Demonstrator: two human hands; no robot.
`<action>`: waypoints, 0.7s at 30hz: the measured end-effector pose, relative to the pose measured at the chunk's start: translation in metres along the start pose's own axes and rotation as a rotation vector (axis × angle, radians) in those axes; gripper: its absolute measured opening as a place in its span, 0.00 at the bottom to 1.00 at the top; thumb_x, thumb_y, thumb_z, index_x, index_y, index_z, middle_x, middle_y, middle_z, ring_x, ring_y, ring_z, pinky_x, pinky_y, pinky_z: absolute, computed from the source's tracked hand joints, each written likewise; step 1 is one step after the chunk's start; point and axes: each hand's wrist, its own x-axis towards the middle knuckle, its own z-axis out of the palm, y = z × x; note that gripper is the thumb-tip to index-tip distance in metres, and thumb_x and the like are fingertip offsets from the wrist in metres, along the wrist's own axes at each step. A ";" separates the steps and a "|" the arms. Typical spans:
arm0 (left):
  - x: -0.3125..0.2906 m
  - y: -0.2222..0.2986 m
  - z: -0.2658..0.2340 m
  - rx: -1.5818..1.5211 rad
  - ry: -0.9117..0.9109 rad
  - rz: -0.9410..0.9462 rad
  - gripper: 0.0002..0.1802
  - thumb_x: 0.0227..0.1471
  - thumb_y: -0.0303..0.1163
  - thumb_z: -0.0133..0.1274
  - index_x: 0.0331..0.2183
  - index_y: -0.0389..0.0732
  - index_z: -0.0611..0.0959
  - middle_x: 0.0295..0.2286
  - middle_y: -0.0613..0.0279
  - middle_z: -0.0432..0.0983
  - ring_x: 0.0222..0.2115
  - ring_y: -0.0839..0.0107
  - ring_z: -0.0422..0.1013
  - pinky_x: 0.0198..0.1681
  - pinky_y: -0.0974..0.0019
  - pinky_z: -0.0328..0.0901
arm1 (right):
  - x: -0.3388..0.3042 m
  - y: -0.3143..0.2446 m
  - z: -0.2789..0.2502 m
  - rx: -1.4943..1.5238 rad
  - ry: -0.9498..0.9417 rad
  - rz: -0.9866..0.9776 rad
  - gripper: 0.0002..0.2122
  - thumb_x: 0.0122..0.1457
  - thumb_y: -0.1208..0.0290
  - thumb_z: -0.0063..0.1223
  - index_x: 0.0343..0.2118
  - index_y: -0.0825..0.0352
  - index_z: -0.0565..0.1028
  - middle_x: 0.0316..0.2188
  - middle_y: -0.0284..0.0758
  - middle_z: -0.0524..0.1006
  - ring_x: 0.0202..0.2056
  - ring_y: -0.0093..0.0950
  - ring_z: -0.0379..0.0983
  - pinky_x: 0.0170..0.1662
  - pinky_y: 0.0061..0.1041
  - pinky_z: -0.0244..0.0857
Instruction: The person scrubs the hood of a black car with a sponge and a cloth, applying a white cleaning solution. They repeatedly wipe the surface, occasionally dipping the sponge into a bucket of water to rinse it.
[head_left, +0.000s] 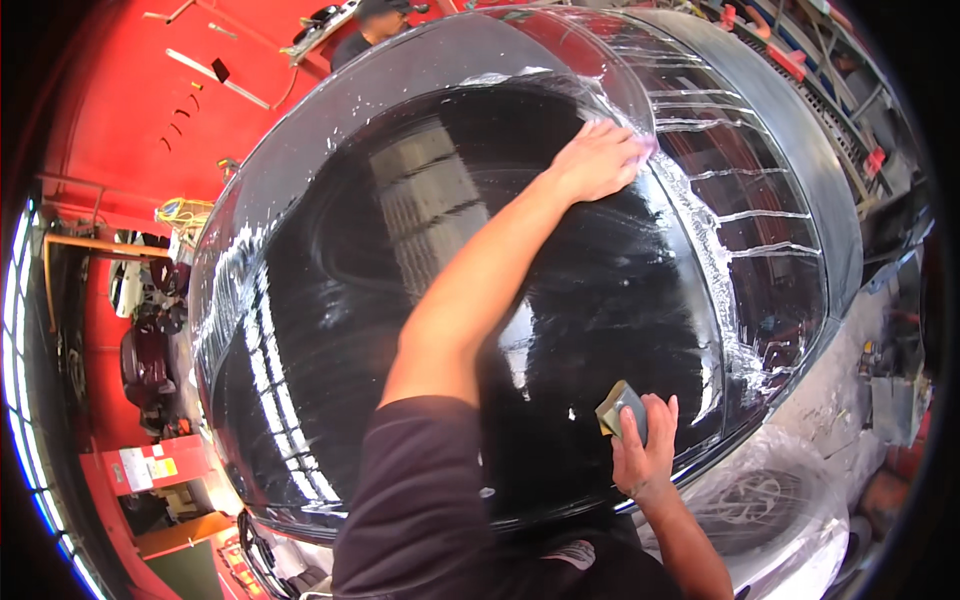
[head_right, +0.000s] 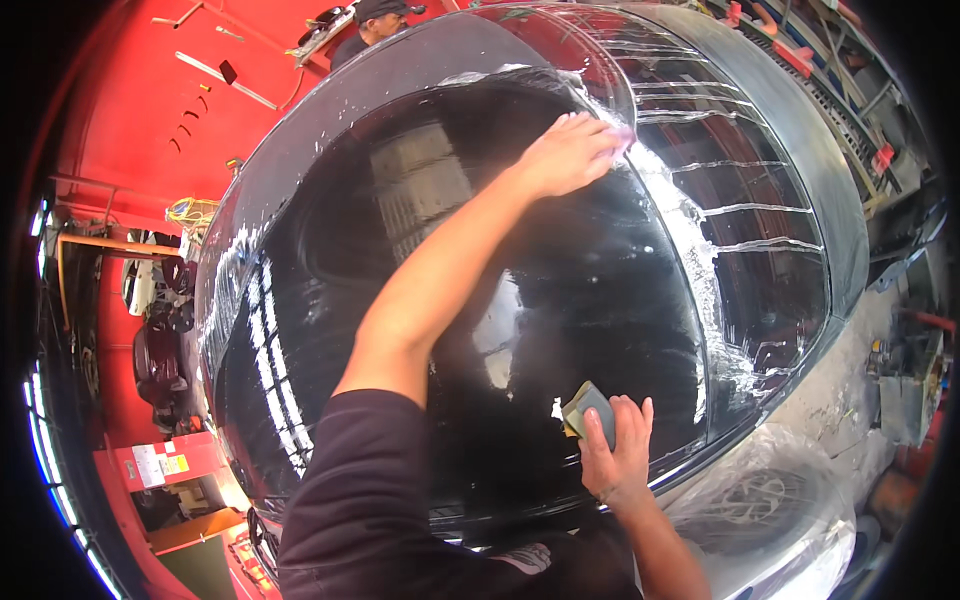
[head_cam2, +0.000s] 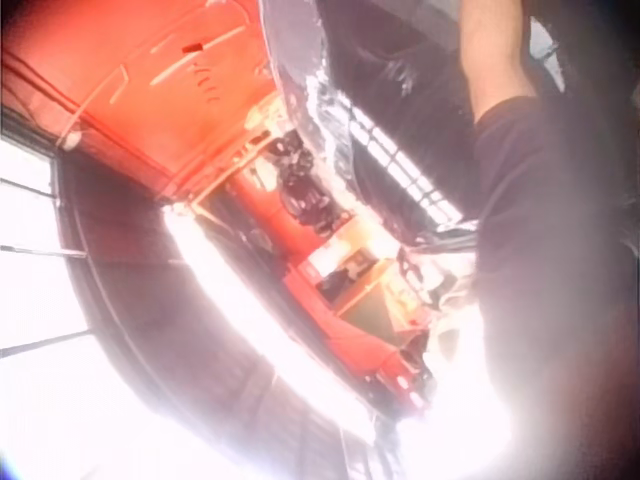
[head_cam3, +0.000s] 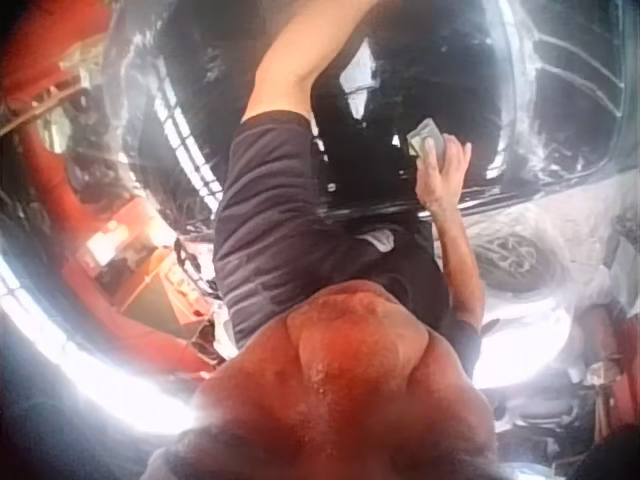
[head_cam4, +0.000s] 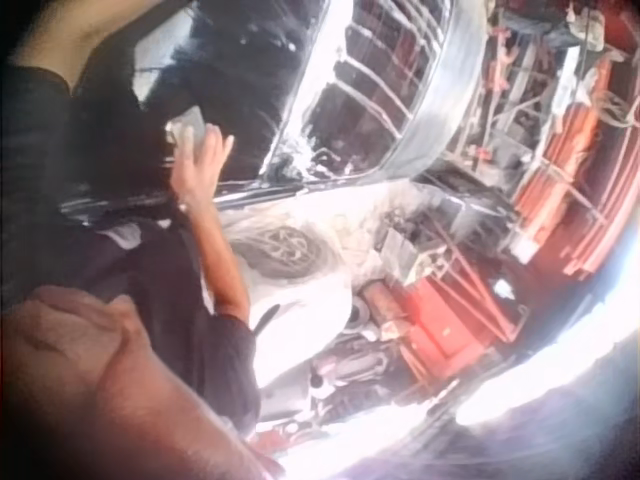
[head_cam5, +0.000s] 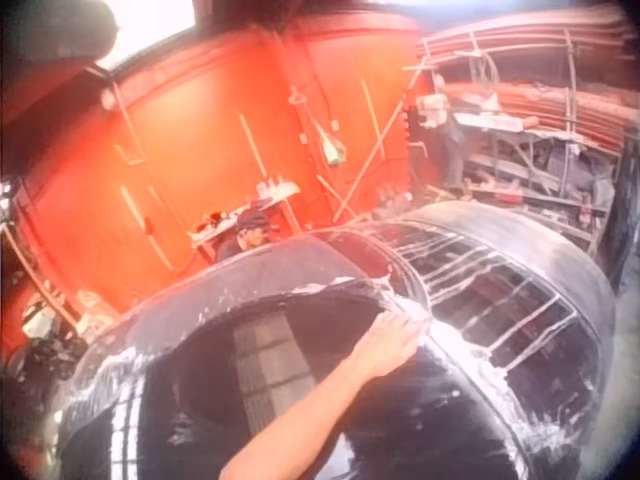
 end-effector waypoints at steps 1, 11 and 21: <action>-0.004 -0.002 -0.011 -0.091 0.011 0.046 0.16 0.59 0.39 0.50 0.40 0.43 0.87 0.38 0.50 0.85 0.41 0.50 0.82 0.44 0.43 0.74 | -0.001 0.002 -0.001 -0.001 0.004 0.020 0.38 0.50 0.74 0.67 0.68 0.60 0.66 0.61 0.58 0.67 0.59 0.58 0.69 0.66 0.72 0.53; -0.062 -0.215 -0.066 0.433 -0.259 -0.778 0.28 0.64 0.55 0.45 0.59 0.57 0.82 0.57 0.50 0.78 0.58 0.47 0.74 0.62 0.43 0.67 | -0.002 -0.001 -0.007 -0.005 0.023 0.015 0.29 0.55 0.72 0.66 0.62 0.60 0.74 0.57 0.55 0.72 0.58 0.53 0.71 0.66 0.70 0.56; 0.040 0.148 0.008 -0.222 -0.524 -0.084 0.27 0.61 0.37 0.52 0.60 0.38 0.80 0.52 0.50 0.81 0.56 0.53 0.73 0.65 0.48 0.62 | 0.004 0.002 -0.009 0.014 0.065 0.014 0.31 0.54 0.73 0.66 0.63 0.64 0.73 0.57 0.56 0.71 0.58 0.55 0.70 0.65 0.69 0.58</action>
